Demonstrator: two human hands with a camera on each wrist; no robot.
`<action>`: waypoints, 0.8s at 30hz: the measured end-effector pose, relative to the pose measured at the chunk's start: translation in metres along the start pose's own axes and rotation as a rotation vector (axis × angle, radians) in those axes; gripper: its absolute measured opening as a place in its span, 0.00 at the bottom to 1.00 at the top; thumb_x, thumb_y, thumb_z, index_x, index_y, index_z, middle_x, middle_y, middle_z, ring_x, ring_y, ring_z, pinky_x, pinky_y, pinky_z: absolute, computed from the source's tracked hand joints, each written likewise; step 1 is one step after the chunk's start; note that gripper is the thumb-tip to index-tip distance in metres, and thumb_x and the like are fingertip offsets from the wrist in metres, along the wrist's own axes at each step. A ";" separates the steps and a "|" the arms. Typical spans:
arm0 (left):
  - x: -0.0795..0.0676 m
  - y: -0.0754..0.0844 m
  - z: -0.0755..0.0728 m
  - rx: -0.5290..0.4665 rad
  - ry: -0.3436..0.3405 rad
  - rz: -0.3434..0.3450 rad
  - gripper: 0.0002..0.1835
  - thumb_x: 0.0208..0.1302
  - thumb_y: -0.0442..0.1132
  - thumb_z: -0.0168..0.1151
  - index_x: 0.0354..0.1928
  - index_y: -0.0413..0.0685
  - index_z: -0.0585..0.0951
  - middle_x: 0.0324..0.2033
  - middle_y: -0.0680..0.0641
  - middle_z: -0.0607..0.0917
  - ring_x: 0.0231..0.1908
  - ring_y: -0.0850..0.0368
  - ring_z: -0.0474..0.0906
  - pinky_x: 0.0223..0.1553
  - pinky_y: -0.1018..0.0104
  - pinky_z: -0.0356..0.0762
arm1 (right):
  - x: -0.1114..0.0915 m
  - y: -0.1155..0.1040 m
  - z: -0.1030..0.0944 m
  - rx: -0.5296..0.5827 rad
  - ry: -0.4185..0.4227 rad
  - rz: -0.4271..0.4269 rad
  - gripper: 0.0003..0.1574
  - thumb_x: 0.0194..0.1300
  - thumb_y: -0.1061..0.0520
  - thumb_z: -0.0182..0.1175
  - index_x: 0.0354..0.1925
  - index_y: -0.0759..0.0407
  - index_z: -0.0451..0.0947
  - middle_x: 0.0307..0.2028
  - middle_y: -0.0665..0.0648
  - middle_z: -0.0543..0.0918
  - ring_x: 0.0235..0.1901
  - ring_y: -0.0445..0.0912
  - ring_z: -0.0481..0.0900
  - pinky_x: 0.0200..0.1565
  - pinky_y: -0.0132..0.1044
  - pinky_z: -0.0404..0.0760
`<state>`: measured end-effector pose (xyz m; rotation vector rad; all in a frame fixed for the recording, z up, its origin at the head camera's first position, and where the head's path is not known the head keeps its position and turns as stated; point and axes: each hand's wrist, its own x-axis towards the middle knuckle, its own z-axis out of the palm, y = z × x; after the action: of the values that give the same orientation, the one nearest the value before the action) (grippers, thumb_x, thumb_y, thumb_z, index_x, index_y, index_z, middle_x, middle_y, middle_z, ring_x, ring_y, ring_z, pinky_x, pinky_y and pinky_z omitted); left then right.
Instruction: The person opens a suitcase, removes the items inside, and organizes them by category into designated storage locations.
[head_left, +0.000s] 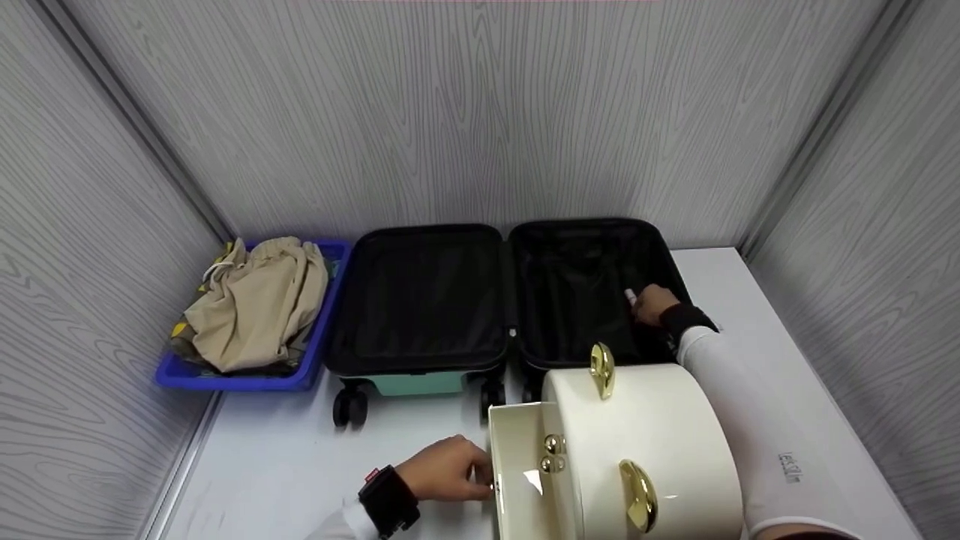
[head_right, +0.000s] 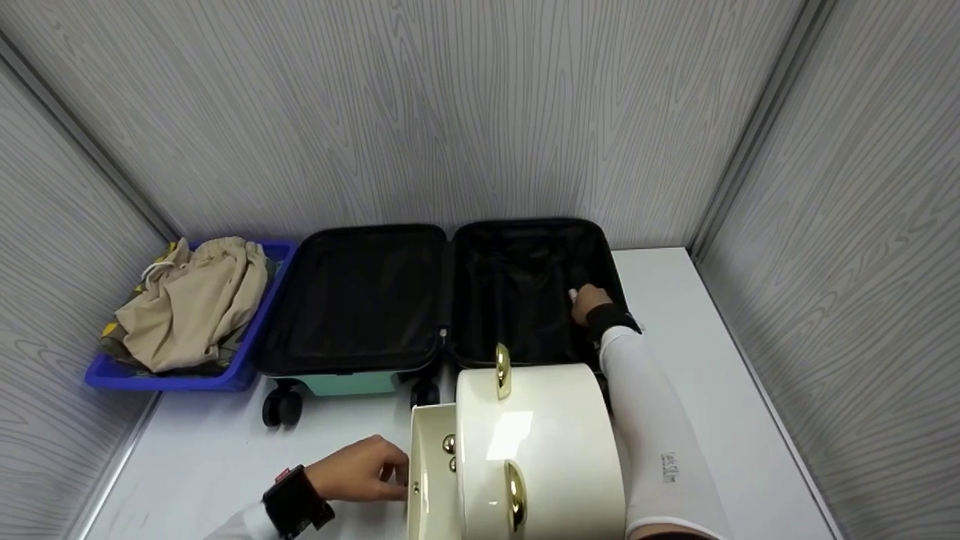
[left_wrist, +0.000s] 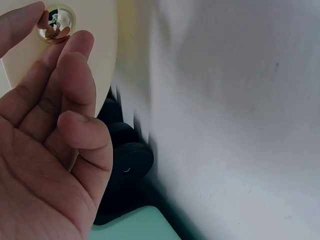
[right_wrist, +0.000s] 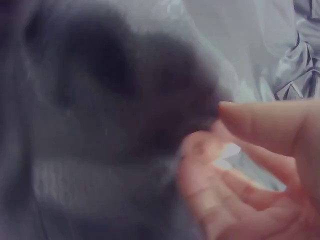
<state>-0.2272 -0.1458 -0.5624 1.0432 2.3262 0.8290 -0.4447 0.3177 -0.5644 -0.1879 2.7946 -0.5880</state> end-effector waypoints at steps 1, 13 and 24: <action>0.001 0.000 0.000 0.006 0.000 0.005 0.09 0.57 0.42 0.79 0.26 0.50 0.87 0.21 0.63 0.82 0.20 0.79 0.66 0.25 0.84 0.63 | -0.001 -0.001 -0.004 0.024 0.034 0.005 0.15 0.62 0.63 0.65 0.42 0.74 0.89 0.44 0.74 0.90 0.47 0.73 0.86 0.57 0.64 0.84; 0.006 0.001 -0.025 0.058 0.023 -0.001 0.07 0.59 0.45 0.79 0.32 0.52 0.91 0.27 0.59 0.89 0.26 0.75 0.72 0.32 0.76 0.73 | -0.024 -0.046 -0.071 0.308 0.175 -0.192 0.16 0.61 0.68 0.68 0.48 0.72 0.86 0.39 0.63 0.92 0.40 0.46 0.84 0.47 0.34 0.76; 0.023 0.029 -0.078 0.009 0.467 0.119 0.06 0.72 0.38 0.72 0.44 0.44 0.91 0.35 0.48 0.91 0.31 0.63 0.82 0.35 0.66 0.83 | -0.097 -0.144 -0.124 0.237 0.084 -0.474 0.09 0.65 0.67 0.75 0.45 0.64 0.94 0.40 0.61 0.94 0.35 0.32 0.83 0.39 0.20 0.80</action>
<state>-0.2744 -0.1390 -0.4910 1.0921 2.6649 1.2189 -0.3796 0.2507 -0.3723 -0.8036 2.7313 -1.0473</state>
